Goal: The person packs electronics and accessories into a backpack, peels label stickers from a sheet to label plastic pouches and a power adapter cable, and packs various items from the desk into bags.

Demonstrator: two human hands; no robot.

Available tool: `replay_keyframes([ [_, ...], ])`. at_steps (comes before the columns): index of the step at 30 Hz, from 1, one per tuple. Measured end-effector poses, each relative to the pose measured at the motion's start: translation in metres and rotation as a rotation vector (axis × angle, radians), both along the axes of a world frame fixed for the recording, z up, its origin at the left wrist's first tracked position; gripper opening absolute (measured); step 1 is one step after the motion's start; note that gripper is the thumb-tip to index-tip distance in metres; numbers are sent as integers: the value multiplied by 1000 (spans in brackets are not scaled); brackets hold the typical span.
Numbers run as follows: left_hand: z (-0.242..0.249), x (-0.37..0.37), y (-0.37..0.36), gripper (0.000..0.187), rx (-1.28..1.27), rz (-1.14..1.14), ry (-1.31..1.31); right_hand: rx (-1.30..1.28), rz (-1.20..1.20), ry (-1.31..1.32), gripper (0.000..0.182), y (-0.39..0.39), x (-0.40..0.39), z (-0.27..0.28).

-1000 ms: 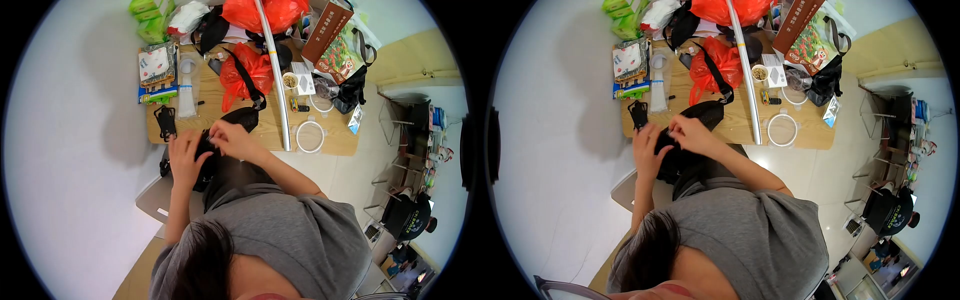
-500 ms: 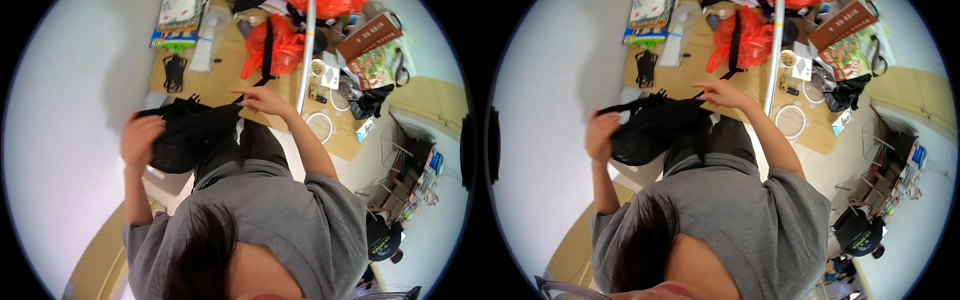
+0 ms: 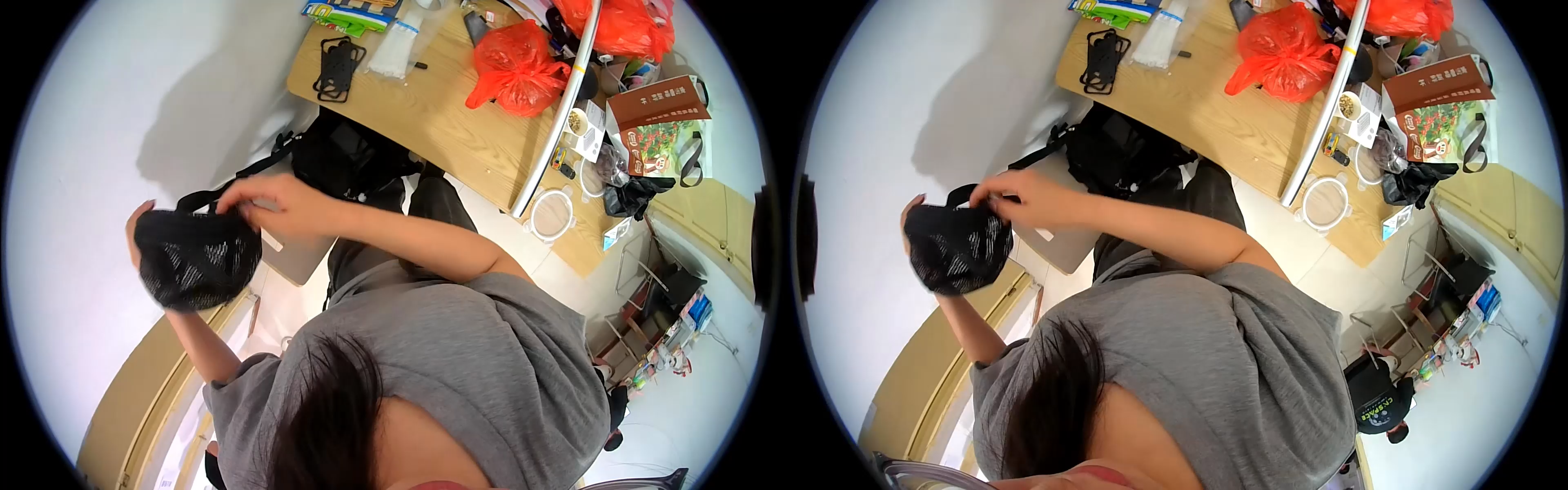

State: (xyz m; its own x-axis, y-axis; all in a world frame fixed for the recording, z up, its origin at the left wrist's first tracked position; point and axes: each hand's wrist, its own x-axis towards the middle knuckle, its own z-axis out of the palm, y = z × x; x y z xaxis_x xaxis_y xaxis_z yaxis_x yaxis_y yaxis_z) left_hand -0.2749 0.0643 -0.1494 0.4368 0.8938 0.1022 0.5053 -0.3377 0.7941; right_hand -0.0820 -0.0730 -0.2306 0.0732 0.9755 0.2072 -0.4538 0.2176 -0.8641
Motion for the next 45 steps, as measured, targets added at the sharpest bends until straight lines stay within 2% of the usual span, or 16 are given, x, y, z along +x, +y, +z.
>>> replay_keyframes([
  [2,-39,-28,33,28,-97,-106,52,43,-53,-129,22,21,0,-20],
  [5,-93,-40,37,30,-303,-103,254,-253,185,-105,32,25,-13,-98],
  [7,-150,-51,41,31,-206,-305,481,-506,125,62,35,5,-24,-178],
  [11,-200,-16,28,18,171,-760,759,-809,247,-820,48,-78,-44,-323],
  [14,-254,-4,37,18,390,-1070,839,-849,262,-1025,47,-109,-48,-339],
  [17,-261,11,37,24,242,-1302,875,-921,289,-606,43,-114,-17,-325],
  [21,-233,27,36,30,104,-1428,834,-916,101,-442,34,-146,24,-300],
  [26,-283,34,70,27,211,-1303,911,-1033,-19,-435,33,-186,69,-286],
  [28,-306,37,53,64,463,-1149,1211,-1034,-109,-327,32,-193,100,-251],
  [30,-359,29,30,86,283,-806,1383,-1008,-198,-253,30,-189,154,-221],
  [32,-408,24,1,88,-68,-565,1455,-998,-332,-295,29,-175,226,-195],
  [34,-412,44,-26,88,-170,-441,1488,-941,-590,-388,28,-154,305,-194],
  [37,-403,70,-51,87,-414,-259,1460,-794,-1020,-754,42,-106,421,-207],
  [41,-384,94,-67,81,-469,-135,1454,-1029,-1353,-359,92,-21,526,-251],
  [44,-399,101,-62,69,-302,-129,1072,-1376,-1353,-318,86,13,562,-262],
  [45,-405,99,-59,65,-224,-142,891,-1256,-1287,-218,78,16,570,-269],
])
